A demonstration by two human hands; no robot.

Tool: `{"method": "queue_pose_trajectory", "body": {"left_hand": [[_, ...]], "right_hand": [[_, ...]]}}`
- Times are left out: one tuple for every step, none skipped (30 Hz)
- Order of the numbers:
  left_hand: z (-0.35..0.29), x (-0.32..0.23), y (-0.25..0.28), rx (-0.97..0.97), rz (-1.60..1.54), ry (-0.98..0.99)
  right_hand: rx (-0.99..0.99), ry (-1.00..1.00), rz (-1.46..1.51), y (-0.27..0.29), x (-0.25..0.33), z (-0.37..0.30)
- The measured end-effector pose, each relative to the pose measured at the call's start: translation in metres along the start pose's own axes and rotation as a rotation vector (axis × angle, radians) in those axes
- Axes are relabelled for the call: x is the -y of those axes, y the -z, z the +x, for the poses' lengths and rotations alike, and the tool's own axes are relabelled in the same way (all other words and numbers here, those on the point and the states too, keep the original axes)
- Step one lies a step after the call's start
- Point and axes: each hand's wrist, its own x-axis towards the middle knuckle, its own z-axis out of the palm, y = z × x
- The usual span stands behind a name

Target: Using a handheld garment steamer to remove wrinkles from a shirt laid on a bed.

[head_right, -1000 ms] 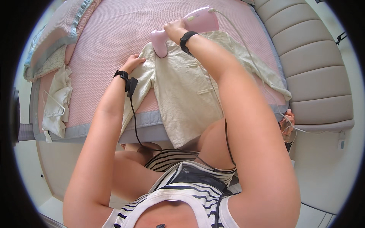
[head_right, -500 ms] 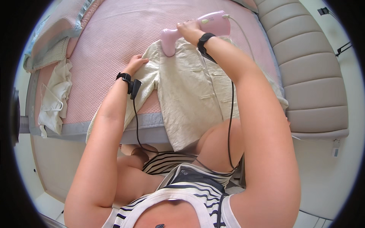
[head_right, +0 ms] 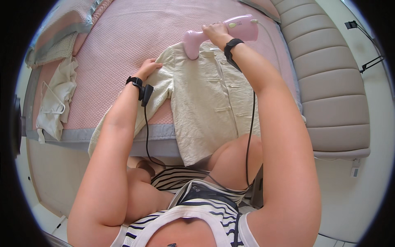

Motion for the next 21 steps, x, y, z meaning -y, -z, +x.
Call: {"method": "queue_pose_trajectory", "body": {"left_hand": [[-0.003, -0.005, -0.002, 0.011, -0.036, 0.011], [-0.006, -0.008, -0.005, 0.015, -0.039, 0.011], [-0.010, -0.013, -0.004, 0.013, -0.024, 0.017], [-0.011, -0.016, -0.004, 0.013, -0.009, 0.022], [-0.012, -0.018, -0.004, 0.013, -0.009, 0.020], [-0.013, -0.018, -0.003, 0.008, -0.013, 0.017], [-0.014, -0.017, -0.003, 0.005, -0.017, 0.014], [-0.014, -0.016, -0.001, 0.004, -0.016, 0.015], [-0.014, -0.016, -0.002, 0.002, -0.019, 0.016], [-0.014, -0.017, -0.002, 0.001, -0.021, 0.016], [-0.014, -0.017, -0.003, 0.005, -0.021, 0.015], [-0.015, -0.018, -0.003, 0.006, -0.025, 0.018], [-0.015, -0.018, -0.003, 0.006, -0.029, 0.021], [-0.014, -0.017, -0.003, 0.007, -0.030, 0.022], [-0.014, -0.016, -0.003, 0.007, -0.032, 0.013], [-0.015, -0.015, -0.004, 0.007, -0.034, 0.004], [-0.015, -0.014, -0.003, 0.007, -0.036, 0.006], [-0.019, -0.018, -0.003, 0.011, -0.049, 0.013], [-0.021, -0.020, -0.005, 0.015, -0.061, 0.021], [-0.020, -0.019, -0.006, 0.018, -0.064, 0.022], [-0.018, -0.019, -0.005, 0.005, -0.003, 0.024]], "right_hand": [[-0.014, -0.004, -0.013, -0.002, -0.001, -0.001], [-0.027, -0.008, -0.025, -0.004, -0.003, -0.003], [-0.029, -0.007, -0.027, -0.006, -0.004, -0.003], [-0.039, -0.011, -0.047, -0.009, -0.006, -0.005], [-0.047, -0.015, -0.068, -0.011, -0.008, -0.006], [-0.048, -0.012, -0.066, -0.011, -0.007, -0.005], [-0.038, -0.034, -0.053, -0.011, -0.007, -0.005], [-0.028, -0.056, -0.040, -0.011, -0.006, -0.005], [-0.026, -0.059, -0.041, -0.013, -0.008, -0.005], [-0.023, -0.064, -0.049, -0.014, -0.010, -0.006], [-0.019, -0.069, -0.058, -0.016, -0.013, -0.006], [-0.018, -0.069, -0.059, -0.016, -0.013, -0.007], [-0.019, -0.071, -0.047, -0.015, -0.014, -0.008], [-0.020, -0.073, -0.036, -0.015, -0.016, -0.009], [-0.018, -0.070, -0.036, -0.012, -0.017, -0.010], [-0.016, -0.042, -0.014, -0.008, -0.019, -0.011], [-0.014, -0.014, 0.009, -0.004, -0.020, -0.012], [-0.010, -0.014, 0.007, -0.001, -0.020, -0.014], [-0.020, 0.009, 0.039, 0.002, -0.019, -0.017], [-0.030, 0.032, 0.072, 0.004, -0.016, -0.021], [-0.029, 0.030, 0.072, 0.005, -0.012, -0.022]]}}
